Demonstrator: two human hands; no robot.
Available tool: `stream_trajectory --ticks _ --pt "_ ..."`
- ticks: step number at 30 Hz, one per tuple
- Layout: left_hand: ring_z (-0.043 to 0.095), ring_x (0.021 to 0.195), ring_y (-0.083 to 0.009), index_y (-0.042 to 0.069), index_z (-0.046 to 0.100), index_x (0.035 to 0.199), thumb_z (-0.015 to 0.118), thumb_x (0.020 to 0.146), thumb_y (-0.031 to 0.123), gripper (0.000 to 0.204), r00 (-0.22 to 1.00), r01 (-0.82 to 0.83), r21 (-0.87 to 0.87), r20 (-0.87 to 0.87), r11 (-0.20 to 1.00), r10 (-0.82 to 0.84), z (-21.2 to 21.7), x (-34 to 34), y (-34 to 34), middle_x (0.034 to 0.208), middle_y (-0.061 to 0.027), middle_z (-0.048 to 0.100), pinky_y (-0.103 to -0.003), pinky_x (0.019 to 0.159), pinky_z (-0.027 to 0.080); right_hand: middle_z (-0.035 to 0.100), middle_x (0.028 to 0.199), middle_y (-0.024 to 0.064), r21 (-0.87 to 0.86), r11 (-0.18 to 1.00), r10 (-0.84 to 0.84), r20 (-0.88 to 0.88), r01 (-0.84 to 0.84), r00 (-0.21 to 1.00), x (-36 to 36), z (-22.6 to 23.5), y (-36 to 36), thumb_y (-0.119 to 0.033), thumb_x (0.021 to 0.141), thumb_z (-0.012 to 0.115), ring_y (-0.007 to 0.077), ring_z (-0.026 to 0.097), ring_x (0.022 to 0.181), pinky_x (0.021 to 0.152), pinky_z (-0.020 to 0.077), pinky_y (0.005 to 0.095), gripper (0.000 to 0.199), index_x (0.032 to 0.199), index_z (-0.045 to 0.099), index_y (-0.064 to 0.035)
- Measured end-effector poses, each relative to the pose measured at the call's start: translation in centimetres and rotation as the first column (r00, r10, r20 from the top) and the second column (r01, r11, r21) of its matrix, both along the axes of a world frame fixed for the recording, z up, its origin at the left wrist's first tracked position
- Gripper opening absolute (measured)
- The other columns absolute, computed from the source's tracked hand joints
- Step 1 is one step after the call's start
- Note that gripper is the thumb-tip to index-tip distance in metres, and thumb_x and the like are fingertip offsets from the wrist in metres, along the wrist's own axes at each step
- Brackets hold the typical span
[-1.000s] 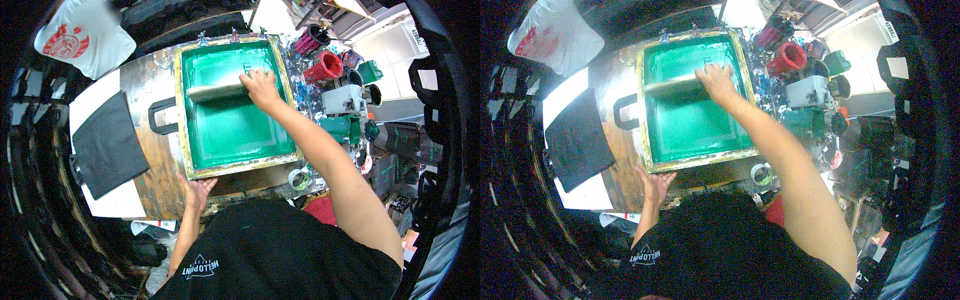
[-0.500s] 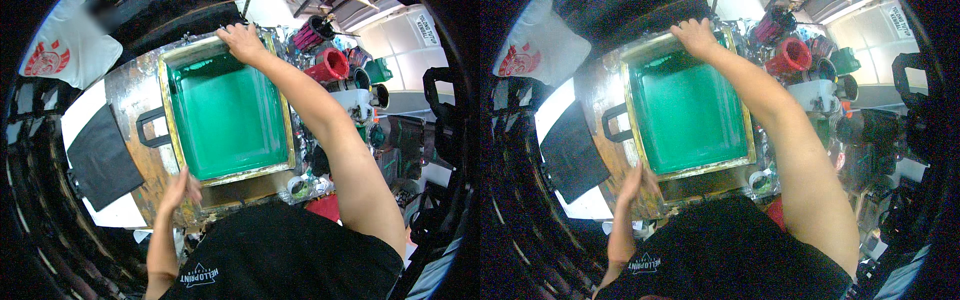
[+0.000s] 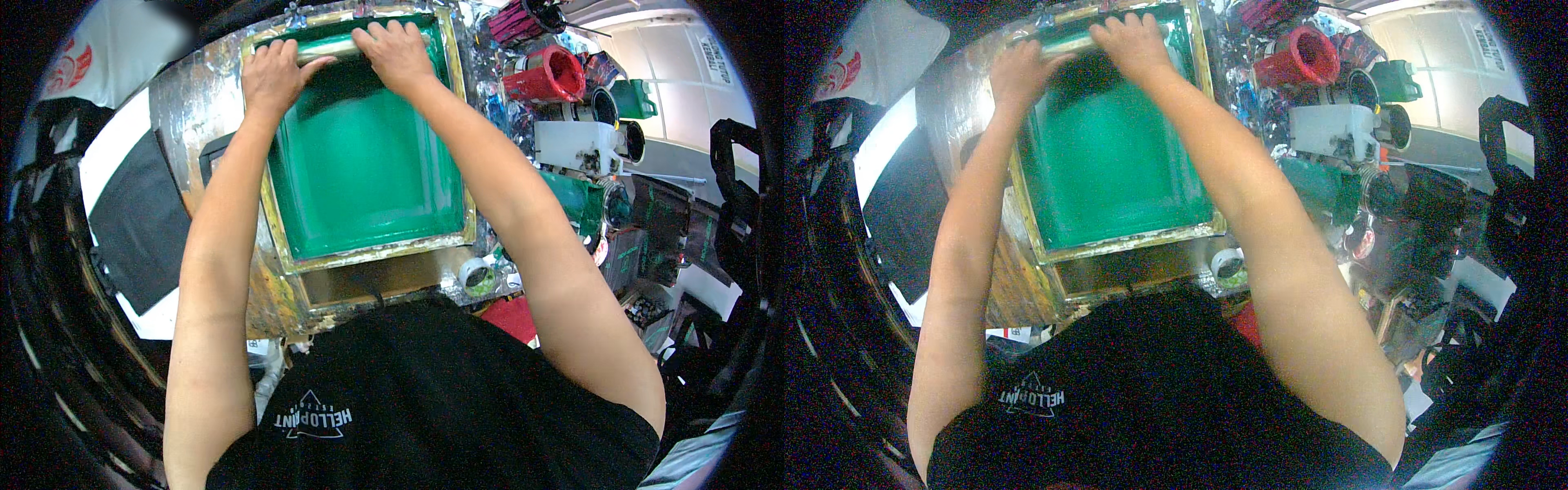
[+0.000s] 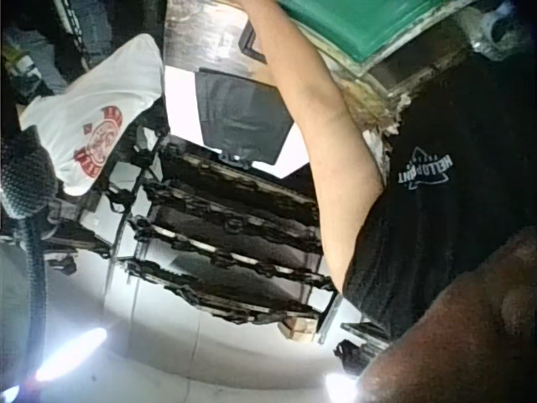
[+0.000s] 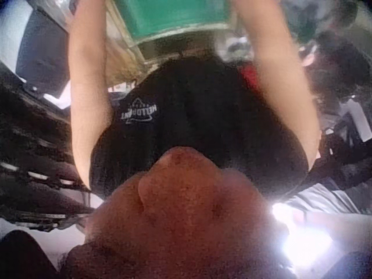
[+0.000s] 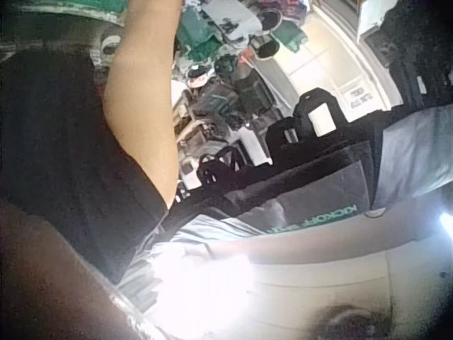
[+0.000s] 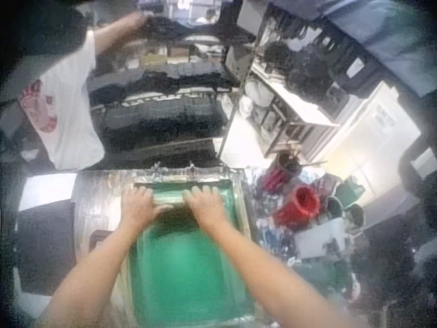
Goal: The person performs screen printing on black tote bags by applying green ink across a mesh frame with a squeegee, lifting the frame, and then passing the printed bag to an assistant.
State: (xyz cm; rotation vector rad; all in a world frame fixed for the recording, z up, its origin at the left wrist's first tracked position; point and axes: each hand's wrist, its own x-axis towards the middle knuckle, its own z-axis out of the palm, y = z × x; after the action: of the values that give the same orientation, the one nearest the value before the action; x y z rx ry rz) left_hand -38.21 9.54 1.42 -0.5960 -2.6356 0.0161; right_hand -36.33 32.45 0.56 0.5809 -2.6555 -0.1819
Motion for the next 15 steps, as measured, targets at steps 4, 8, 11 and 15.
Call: stream_trajectory --ticks 4,8,11,15 --pt "0.064 0.072 -0.0254 0.01 0.063 0.077 0.062 0.08 0.076 0.066 0.999 0.0 -0.003 0.04 1.0 0.0 0.2 6.7 -0.6 0.076 -0.0058 0.064 -0.039 0.065 0.047 0.059 0.09 0.0005 -0.035 0.999 0.015 0.001 -0.015 1.0 6.8 0.1 -0.5 -0.018 0.086 0.061 0.0216 0.061 0.087 0.073 0.0429 0.0416 0.024 0.11 0.06 -0.0216" --pt "0.058 0.07 -0.0244 0.012 0.059 0.074 0.068 0.074 0.075 0.064 0.999 0.046 0.088 0.003 0.995 -0.047 0.0 14.6 -1.1 0.075 -0.0052 0.058 -0.039 0.065 0.042 0.058 0.09 0.0012 -0.043 0.999 0.022 0.092 -0.018 0.996 15.0 0.3 -0.9 -0.019 0.086 0.06 0.022 0.058 0.085 0.073 0.0417 0.0411 0.023 0.109 0.061 -0.0212" --pt "0.053 0.069 -0.0245 0.012 0.056 0.073 0.069 0.073 0.074 0.064 0.998 0.05 0.143 0.037 0.988 -0.056 0.1 20.7 -1.6 0.074 -0.0046 0.052 -0.039 0.066 0.039 0.057 0.091 0.0016 -0.035 0.999 0.009 0.162 -0.003 0.987 21.1 0.9 -1.5 -0.018 0.085 0.061 0.0226 0.057 0.085 0.072 0.0408 0.0413 0.024 0.11 0.061 -0.0203" --pt "0.051 0.068 -0.0233 0.012 0.055 0.073 0.07 0.072 0.075 0.064 0.992 0.057 0.145 0.105 0.988 -0.072 0.4 28.0 -2.0 0.074 -0.0043 0.05 -0.039 0.066 0.037 0.057 0.087 0.0027 -0.034 0.999 -0.004 0.196 0.011 0.981 28.9 1.3 -2.0 -0.02 0.085 0.061 0.024 0.057 0.084 0.07 0.0417 0.0424 0.022 0.107 0.063 -0.0214"
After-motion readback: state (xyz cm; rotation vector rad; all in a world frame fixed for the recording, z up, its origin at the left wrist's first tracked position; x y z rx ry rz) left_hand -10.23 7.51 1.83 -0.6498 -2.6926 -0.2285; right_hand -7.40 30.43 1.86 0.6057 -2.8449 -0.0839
